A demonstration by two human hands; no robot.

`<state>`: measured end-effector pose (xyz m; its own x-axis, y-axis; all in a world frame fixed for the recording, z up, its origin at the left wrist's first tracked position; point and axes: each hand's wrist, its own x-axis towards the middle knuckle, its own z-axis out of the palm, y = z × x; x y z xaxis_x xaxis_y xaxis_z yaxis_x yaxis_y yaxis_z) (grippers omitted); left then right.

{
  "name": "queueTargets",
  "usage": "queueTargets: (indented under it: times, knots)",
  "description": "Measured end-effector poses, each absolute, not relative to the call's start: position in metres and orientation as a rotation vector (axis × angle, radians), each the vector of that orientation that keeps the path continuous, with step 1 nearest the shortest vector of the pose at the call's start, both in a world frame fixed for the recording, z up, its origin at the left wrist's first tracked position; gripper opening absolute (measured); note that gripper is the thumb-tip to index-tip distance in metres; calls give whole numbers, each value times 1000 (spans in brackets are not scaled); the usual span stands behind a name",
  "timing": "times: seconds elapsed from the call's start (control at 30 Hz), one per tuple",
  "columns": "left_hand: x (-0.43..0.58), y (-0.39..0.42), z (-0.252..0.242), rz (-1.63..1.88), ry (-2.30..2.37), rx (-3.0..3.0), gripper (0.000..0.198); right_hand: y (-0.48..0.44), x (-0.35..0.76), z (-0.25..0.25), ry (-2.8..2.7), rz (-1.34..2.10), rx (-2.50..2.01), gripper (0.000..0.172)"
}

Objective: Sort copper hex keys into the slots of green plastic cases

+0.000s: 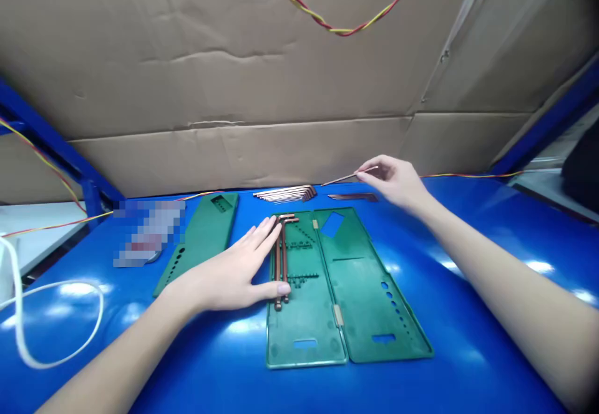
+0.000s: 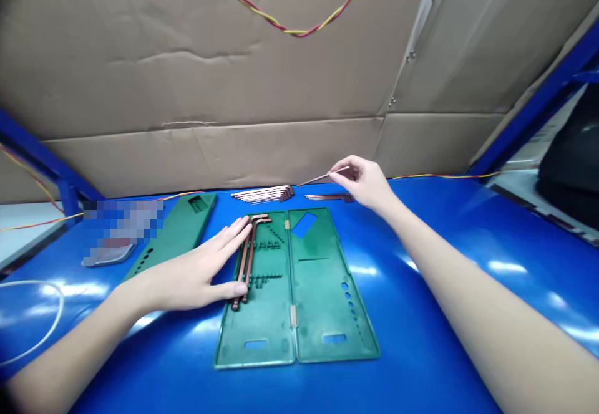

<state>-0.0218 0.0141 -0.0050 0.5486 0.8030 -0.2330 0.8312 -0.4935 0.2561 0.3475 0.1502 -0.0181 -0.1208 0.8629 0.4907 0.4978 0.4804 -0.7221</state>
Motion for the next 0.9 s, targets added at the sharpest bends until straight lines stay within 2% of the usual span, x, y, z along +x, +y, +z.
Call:
queueTargets:
  times: [0.17,0.3,0.47,0.57,0.7,0.8,0.9]
  knots:
    - [-22,15,-4,-102,1322,2458,105,126,306,-6,-1652,910,-968,37]
    - [-22,15,-6,-70,1300,2482,104,106,273,-7,-1851,1261,-870,38]
    - [-20,13,-9,-60,1308,2488,101,90,248,-13,-2065,1403,-776,34]
    - [-16,11,-10,-63,1335,2468,100,87,239,-21,-2057,1405,-760,32]
    - [-12,10,-11,-55,1329,2465,102,88,230,-34,-1961,1366,-846,42]
    - [-11,9,-11,-66,1322,2463,103,86,223,-37,-2055,1088,-931,45]
    - [-11,9,-11,-83,1335,2450,102,82,220,-34,-2159,714,-965,37]
